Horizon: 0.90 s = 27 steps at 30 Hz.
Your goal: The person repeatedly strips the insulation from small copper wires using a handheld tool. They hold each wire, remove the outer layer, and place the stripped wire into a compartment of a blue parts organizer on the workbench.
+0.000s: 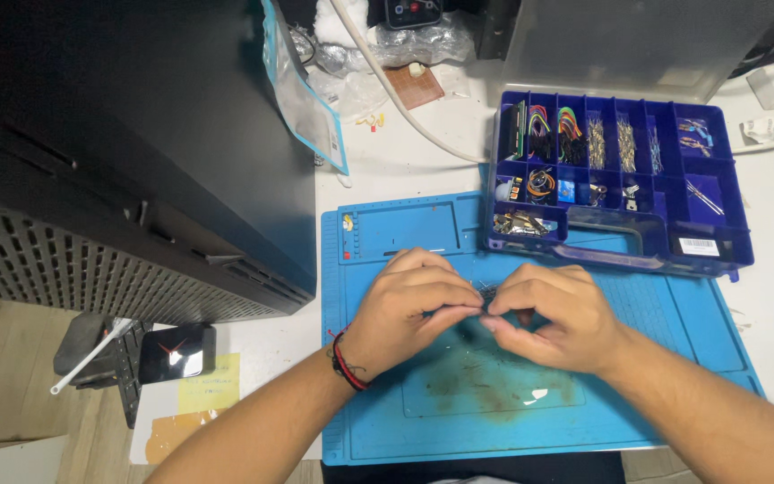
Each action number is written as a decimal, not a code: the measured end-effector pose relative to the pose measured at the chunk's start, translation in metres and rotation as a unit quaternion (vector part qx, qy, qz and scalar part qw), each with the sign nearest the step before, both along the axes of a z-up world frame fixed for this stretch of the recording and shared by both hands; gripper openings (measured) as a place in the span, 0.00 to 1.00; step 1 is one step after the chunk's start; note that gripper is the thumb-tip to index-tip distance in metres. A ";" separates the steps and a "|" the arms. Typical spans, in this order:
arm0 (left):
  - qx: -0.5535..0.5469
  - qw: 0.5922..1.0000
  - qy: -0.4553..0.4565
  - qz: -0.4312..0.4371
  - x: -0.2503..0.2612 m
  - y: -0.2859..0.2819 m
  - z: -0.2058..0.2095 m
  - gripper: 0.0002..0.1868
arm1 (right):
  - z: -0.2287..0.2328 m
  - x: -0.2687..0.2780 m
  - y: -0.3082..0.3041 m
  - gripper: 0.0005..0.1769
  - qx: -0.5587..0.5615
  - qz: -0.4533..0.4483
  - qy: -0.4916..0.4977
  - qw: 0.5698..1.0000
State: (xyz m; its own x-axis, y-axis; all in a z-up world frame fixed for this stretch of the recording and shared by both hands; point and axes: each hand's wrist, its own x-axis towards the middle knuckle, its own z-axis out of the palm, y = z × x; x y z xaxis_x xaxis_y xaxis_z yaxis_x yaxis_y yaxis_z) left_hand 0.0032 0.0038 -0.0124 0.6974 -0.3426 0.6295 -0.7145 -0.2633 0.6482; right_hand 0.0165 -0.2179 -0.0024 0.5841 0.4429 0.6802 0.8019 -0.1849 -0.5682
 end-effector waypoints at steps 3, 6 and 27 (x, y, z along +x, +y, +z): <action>-0.012 1.000 -0.003 0.003 -0.001 -0.001 0.007 0.03 | 0.002 0.001 0.001 0.04 0.000 0.007 -0.004 1.000; -0.016 1.000 -0.011 -0.001 0.000 0.000 0.009 0.02 | 0.002 0.002 0.003 0.04 -0.002 0.015 -0.012 1.000; -0.079 0.995 -0.031 0.059 0.000 0.000 0.006 0.10 | 0.002 0.011 -0.008 0.03 -0.025 -0.064 -0.005 0.998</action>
State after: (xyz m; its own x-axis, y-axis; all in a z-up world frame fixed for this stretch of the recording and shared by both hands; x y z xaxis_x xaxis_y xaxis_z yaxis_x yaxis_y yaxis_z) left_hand 0.0036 0.0042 -0.0059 0.6850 -0.1549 0.7119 -0.7246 -0.2465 0.6436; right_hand 0.0274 -0.2262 -0.0008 0.6321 0.3982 0.6647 0.7748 -0.3150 -0.5482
